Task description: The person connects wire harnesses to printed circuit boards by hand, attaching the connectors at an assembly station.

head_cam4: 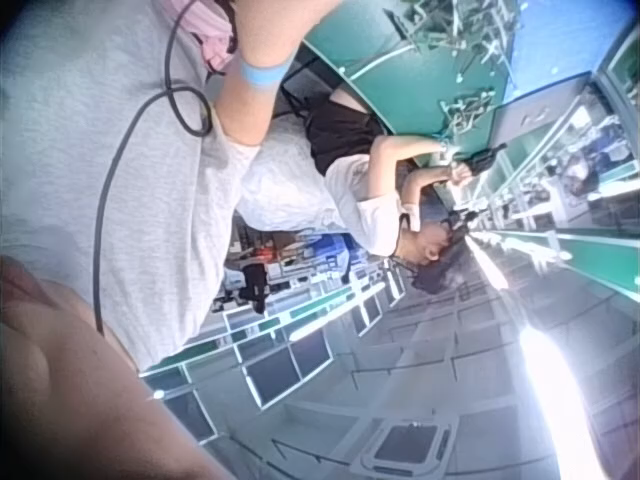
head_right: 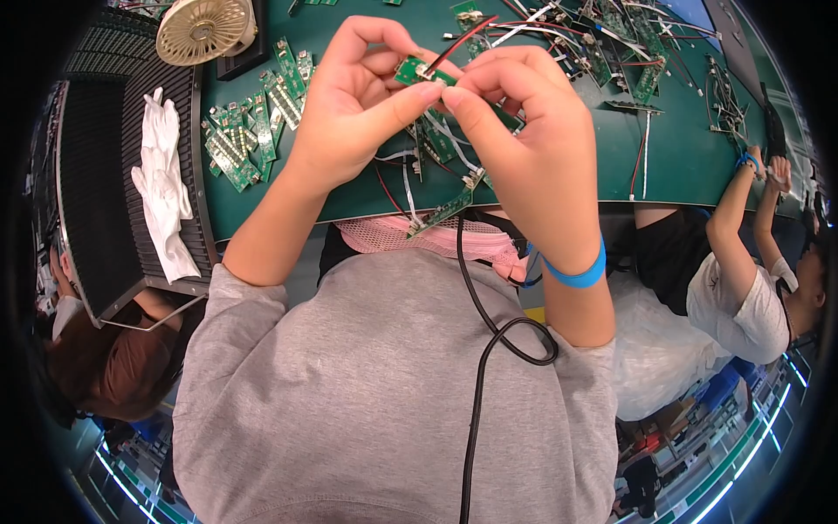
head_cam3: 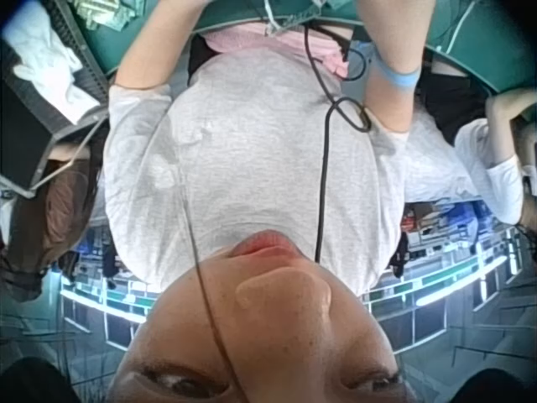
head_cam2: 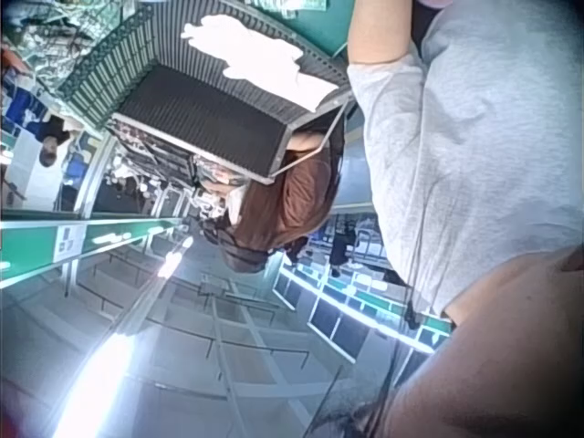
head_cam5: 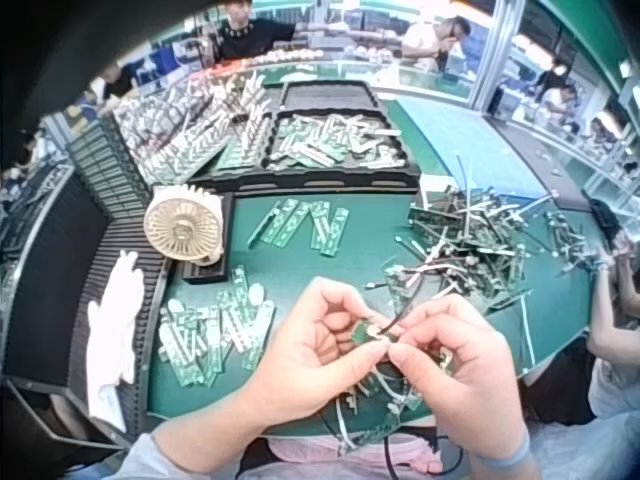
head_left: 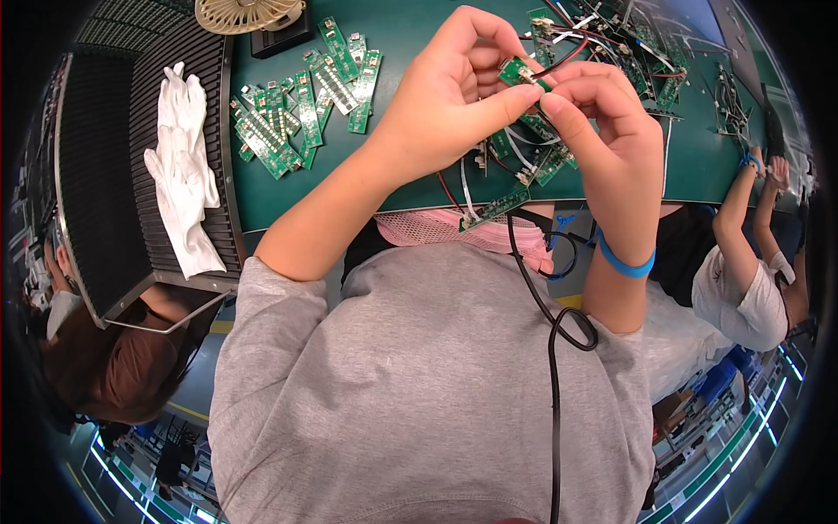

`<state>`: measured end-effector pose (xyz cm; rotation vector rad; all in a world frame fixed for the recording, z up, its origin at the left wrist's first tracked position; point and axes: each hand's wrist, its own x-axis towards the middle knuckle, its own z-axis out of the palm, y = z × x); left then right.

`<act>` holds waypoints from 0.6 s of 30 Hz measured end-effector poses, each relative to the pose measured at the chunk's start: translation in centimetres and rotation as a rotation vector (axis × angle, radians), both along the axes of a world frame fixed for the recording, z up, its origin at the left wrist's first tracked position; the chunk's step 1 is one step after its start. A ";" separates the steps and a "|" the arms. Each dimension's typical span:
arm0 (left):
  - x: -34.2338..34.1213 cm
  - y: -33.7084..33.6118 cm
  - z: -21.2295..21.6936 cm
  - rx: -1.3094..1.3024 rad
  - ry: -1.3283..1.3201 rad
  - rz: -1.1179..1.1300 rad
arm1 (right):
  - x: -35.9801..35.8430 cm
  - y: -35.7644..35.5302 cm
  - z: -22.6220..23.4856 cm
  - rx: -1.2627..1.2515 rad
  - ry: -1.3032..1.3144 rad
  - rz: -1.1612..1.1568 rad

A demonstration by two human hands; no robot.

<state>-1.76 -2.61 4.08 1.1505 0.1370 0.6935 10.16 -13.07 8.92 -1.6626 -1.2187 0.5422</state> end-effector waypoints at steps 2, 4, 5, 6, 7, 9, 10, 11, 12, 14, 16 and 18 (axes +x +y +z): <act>0.0 0.0 0.1 0.019 0.019 0.017 | -0.5 0.1 -0.1 0.055 -0.084 -0.030; 0.0 0.0 0.1 0.049 0.045 0.015 | -1.0 0.2 0.1 0.049 -0.184 -0.036; 0.0 0.0 0.1 0.049 0.044 0.016 | -1.2 0.1 0.2 0.043 -0.284 -0.043; 0.0 0.0 0.0 0.019 0.043 0.002 | -1.4 0.1 0.3 0.044 -0.285 -0.043; 0.0 0.0 0.0 -0.010 0.041 -0.013 | -1.5 0.0 0.3 0.050 -0.301 -0.055; -0.1 0.0 0.1 -0.023 0.053 -0.029 | -1.7 -0.2 0.2 0.056 -0.318 -0.068; -0.2 0.0 0.2 -0.035 0.066 -0.045 | -1.7 -0.3 0.2 0.058 -0.320 -0.061; -0.2 0.0 0.2 -0.035 0.064 -0.046 | -1.7 -0.4 0.2 0.060 -0.322 -0.055; -0.1 0.1 0.0 -0.041 0.077 -0.057 | -1.7 -0.5 0.3 0.059 -0.324 -0.056; -0.2 0.3 0.0 -0.047 0.087 -0.067 | -1.3 -0.7 0.8 0.088 -0.353 -0.062; -0.4 0.5 0.4 -0.044 0.205 -0.104 | -0.1 -1.3 0.8 0.103 -0.338 -0.138; -0.3 0.5 0.7 -0.013 0.198 -0.083 | 1.9 -2.5 0.4 0.092 -0.267 -0.248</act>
